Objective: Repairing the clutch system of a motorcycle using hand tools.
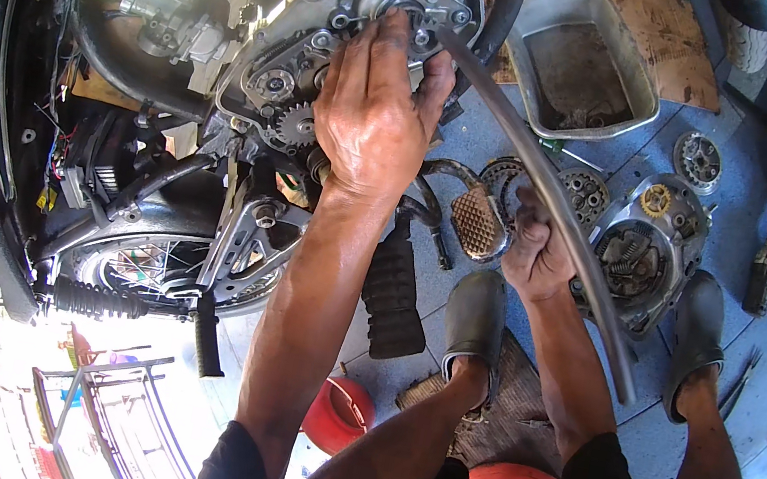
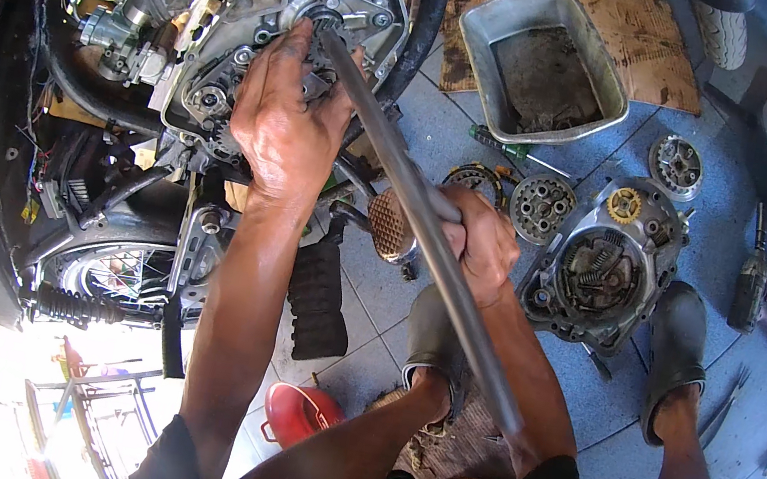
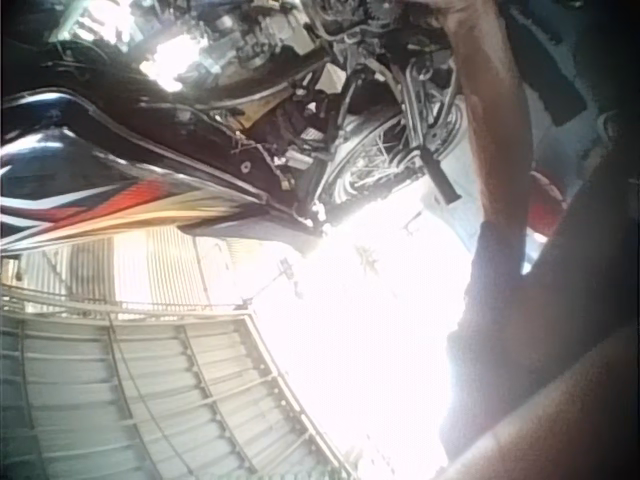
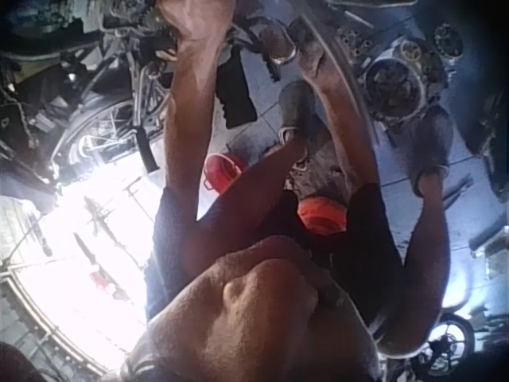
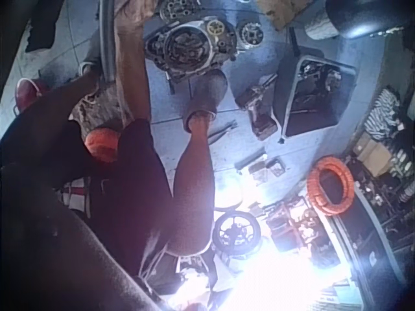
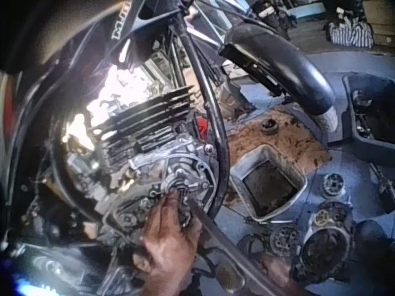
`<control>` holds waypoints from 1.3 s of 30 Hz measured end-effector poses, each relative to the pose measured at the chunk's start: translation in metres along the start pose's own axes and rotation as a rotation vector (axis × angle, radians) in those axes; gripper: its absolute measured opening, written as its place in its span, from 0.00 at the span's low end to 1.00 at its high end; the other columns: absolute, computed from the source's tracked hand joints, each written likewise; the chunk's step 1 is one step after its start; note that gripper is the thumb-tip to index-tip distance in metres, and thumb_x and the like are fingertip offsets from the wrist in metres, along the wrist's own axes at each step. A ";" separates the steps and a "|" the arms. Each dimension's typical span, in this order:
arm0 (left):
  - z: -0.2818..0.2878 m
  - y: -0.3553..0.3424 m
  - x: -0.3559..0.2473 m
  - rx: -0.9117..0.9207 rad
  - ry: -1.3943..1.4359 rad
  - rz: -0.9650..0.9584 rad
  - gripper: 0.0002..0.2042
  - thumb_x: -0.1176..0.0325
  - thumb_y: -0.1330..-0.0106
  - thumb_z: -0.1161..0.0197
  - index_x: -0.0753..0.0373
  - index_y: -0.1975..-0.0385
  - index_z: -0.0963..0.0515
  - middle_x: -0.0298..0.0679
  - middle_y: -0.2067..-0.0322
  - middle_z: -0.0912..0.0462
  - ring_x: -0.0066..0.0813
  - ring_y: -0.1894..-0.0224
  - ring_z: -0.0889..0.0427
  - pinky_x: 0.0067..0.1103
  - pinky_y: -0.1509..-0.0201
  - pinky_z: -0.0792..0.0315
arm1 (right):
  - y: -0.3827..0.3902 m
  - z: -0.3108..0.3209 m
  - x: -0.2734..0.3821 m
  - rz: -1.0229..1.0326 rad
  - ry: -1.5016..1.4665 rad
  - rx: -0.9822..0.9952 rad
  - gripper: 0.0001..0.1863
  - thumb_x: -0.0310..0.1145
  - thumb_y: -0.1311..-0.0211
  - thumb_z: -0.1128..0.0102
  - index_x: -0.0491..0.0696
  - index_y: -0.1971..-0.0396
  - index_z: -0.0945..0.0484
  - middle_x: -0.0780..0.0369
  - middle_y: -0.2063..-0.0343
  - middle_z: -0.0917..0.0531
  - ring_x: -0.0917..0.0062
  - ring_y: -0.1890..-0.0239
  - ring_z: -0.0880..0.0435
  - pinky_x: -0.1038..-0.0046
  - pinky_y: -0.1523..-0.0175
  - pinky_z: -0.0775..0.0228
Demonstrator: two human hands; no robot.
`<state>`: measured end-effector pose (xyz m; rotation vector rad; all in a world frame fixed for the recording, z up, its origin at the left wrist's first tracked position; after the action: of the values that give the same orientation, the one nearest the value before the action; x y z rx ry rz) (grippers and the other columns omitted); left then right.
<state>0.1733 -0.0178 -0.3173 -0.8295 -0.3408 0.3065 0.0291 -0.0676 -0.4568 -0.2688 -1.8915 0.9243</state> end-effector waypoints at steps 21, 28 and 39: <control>0.002 -0.001 -0.002 -0.039 0.014 -0.001 0.22 0.67 0.46 0.28 0.71 0.53 0.22 0.50 0.57 0.18 0.50 0.59 0.18 0.34 0.54 0.21 | -0.004 0.003 0.002 -0.039 0.037 0.097 0.11 0.30 0.31 0.44 0.36 0.60 0.23 0.54 0.77 0.18 0.65 0.78 0.16 0.70 0.74 0.24; 0.005 -0.003 -0.002 -0.022 0.032 0.024 0.23 0.67 0.48 0.27 0.71 0.53 0.22 0.50 0.57 0.18 0.49 0.59 0.18 0.34 0.53 0.21 | -0.002 0.001 0.000 -0.055 0.213 0.099 0.10 0.30 0.31 0.43 0.37 0.62 0.21 0.54 0.77 0.18 0.66 0.78 0.15 0.69 0.73 0.24; 0.005 -0.004 -0.001 -0.027 0.050 0.054 0.23 0.68 0.48 0.26 0.71 0.53 0.22 0.49 0.57 0.18 0.48 0.57 0.18 0.34 0.52 0.22 | -0.010 0.004 -0.001 -0.055 0.134 0.105 0.11 0.33 0.29 0.45 0.38 0.62 0.23 0.53 0.78 0.19 0.64 0.78 0.15 0.68 0.74 0.24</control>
<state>0.1710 -0.0179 -0.3113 -0.8721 -0.2764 0.3311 0.0283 -0.0772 -0.4509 -0.2094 -1.7136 0.9419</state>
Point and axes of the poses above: each hand's wrist, its own y-axis away from the middle knuckle, its own z-axis out of the back of the hand, x = y × z, the point moved 3 cm from there along -y, towards the middle knuckle
